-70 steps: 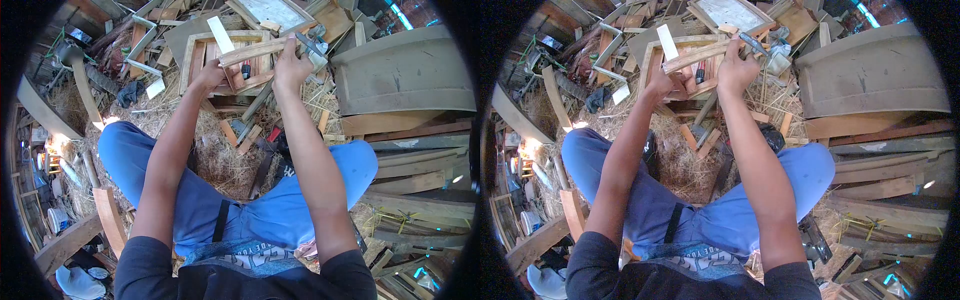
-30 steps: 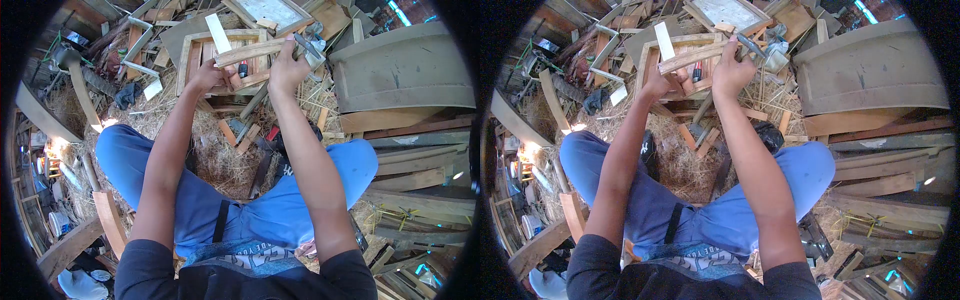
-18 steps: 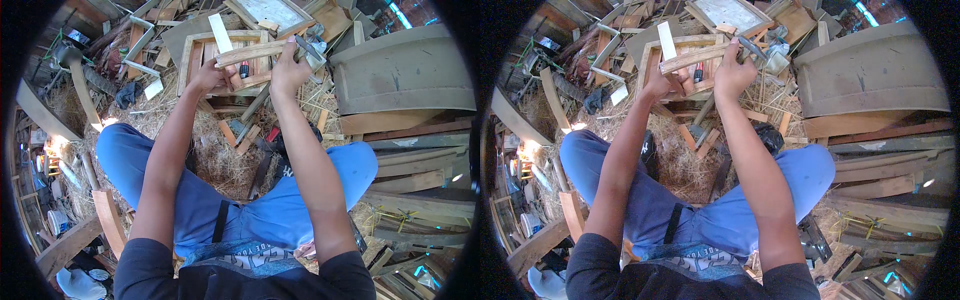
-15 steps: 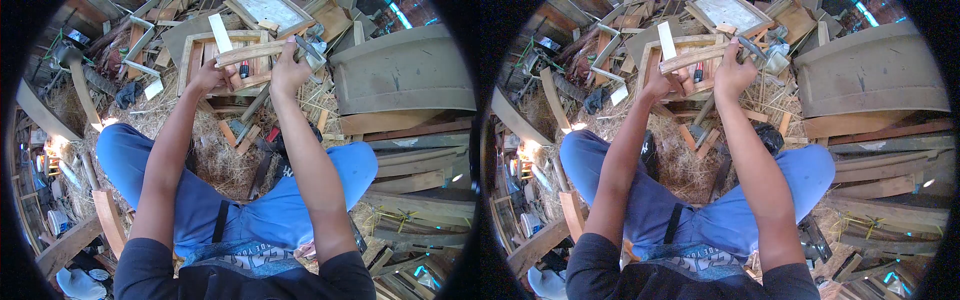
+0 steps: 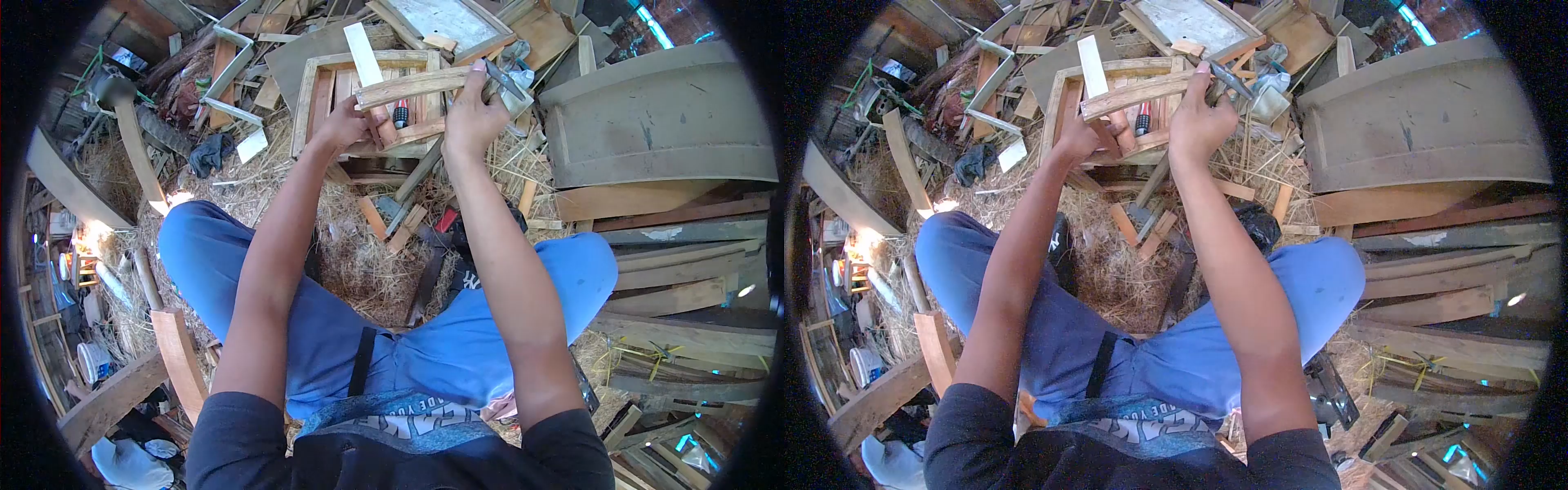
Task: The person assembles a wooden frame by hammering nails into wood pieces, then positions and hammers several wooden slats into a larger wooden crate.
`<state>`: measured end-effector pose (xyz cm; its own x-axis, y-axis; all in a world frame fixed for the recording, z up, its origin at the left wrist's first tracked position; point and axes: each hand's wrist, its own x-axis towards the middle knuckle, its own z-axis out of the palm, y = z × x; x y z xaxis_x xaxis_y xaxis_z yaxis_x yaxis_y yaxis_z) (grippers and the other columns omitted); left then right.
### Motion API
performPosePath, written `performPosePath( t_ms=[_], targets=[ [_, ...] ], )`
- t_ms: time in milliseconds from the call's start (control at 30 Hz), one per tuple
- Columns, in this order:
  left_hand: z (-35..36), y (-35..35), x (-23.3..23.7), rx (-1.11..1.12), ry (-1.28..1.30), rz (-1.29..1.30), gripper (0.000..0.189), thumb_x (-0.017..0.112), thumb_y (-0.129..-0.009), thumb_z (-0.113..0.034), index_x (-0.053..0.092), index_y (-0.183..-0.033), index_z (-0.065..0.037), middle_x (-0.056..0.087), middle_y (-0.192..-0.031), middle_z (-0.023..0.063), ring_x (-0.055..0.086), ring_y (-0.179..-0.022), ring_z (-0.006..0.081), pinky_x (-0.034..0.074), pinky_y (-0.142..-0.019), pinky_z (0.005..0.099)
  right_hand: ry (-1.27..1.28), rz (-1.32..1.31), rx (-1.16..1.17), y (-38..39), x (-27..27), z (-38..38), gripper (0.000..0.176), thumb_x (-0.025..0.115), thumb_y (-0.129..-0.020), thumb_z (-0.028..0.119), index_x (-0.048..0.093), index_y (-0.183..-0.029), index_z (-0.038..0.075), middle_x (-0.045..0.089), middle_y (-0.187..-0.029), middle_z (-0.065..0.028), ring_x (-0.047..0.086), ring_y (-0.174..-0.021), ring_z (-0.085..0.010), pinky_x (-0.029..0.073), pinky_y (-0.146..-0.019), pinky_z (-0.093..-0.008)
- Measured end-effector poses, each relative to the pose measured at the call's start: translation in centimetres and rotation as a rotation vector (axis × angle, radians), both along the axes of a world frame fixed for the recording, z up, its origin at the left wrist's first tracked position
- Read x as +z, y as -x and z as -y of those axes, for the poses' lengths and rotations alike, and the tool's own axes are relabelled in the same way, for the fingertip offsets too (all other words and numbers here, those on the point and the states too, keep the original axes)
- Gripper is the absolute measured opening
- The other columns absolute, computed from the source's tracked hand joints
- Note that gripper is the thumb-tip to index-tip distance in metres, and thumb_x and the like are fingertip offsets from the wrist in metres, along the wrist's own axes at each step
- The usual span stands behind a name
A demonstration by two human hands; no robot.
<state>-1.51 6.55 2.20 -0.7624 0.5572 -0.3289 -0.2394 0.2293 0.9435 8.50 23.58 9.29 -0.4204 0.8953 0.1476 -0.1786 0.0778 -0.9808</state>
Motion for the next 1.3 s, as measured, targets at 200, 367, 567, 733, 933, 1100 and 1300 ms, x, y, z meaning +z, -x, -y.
performPosePath(
  t_ms=[200, 367, 567, 733, 933, 1100, 1300],
  targets=[
    [0.0, -0.3, 0.5, -0.002, 0.081, -0.041, 0.063, 0.074, -0.094, -0.007, 0.038, -0.144, 0.007, 0.07, -0.117, 0.0239, 0.073, -0.1, 0.0268, 0.062, -0.079, 0.0363, 0.01, 0.029, 0.009, 0.2, -1.1, -0.8, 0.045, 0.066, -0.103, 0.04, 0.065, -0.084, -0.002, 0.062, -0.068, -0.0034, 0.051, -0.059, -0.0095, 0.042, -0.055, -0.0291],
    [0.2, 0.9, -1.5, -0.05, -0.013, 0.005, 0.058, 0.069, -0.096, -0.005, 0.038, -0.142, 0.01, 0.069, -0.12, 0.0281, 0.073, -0.101, 0.0292, 0.062, -0.079, 0.0369, 0.023, 0.126, 0.101, -0.5, -2.0, -2.0, 0.06, 0.067, -0.1, 0.045, 0.067, -0.096, -0.015, 0.071, -0.087, -0.023, 0.066, -0.074, -0.0255, 0.051, -0.074, -0.0437],
    [0.0, 2.4, -5.4, -0.009, -0.044, -0.053, 0.059, 0.074, -0.096, -0.012, 0.044, -0.145, 0.001, 0.069, -0.116, 0.0166, 0.071, -0.099, 0.0227, 0.061, -0.078, 0.0386, -0.184, 0.103, 0.068, -3.8, -2.6, -3.4, 0.029, 0.059, -0.106, 0.03, 0.059, -0.102, 0.001, 0.053, -0.071, -0.0039, 0.046, -0.047, -0.0105, 0.038, -0.041, -0.0267],
    [0.0, 2.3, -4.4, -0.048, -0.054, 0.027, 0.071, 0.075, -0.095, -0.011, 0.033, -0.151, 0.003, 0.067, -0.125, 0.0211, 0.069, -0.111, 0.0272, 0.061, -0.086, 0.0386, -0.025, 0.064, 0.28, -10.4, 1.6, 0.0, 0.017, 0.05, -0.106, 0.011, 0.054, -0.116, -0.002, 0.061, -0.095, -0.0088, 0.053, -0.056, -0.0124, 0.049, -0.051, -0.0289],
    [-0.2, 2.0, -4.3, -0.038, -0.014, 0.0, 0.071, 0.076, -0.095, -0.016, 0.034, -0.146, 0.008, 0.068, -0.122, 0.026, 0.071, -0.104, 0.0278, 0.061, -0.083, 0.0395, -0.613, 0.586, 0.495, -13.8, -4.1, 0.7, 0.036, 0.054, -0.102, 0.005, 0.054, -0.137, -0.004, 0.071, -0.098, -0.016, 0.069, -0.069, -0.0182, 0.054, -0.063, -0.0339],
    [-0.2, 1.8, -4.2, -0.044, -0.021, -0.038, 0.069, 0.078, -0.094, -0.02, 0.037, -0.142, 0.009, 0.069, -0.12, 0.0266, 0.071, -0.103, 0.0279, 0.061, -0.081, 0.0392, -0.16, 0.563, 0.694, -13.5, -0.4, 2.8, 0.055, 0.056, -0.096, -0.002, 0.046, -0.15, 0.0, 0.069, -0.105, -0.0259, 0.07, -0.083, -0.0397, 0.055, -0.08, -0.0451],
    [-0.4, 1.7, -3.8, -0.041, 0.061, -0.089, 0.065, 0.078, -0.094, -0.018, 0.039, -0.138, 0.008, 0.07, -0.117, 0.0256, 0.072, -0.1, 0.0268, 0.061, -0.079, 0.0385, -0.93, 0.515, 0.736, -12.5, -1.5, 2.6, 0.072, 0.054, -0.089, -0.007, 0.041, -0.157, 0.013, 0.062, -0.107, -0.0233, 0.065, -0.095, -0.0444, 0.054, -0.085, -0.0499]
  ],
)
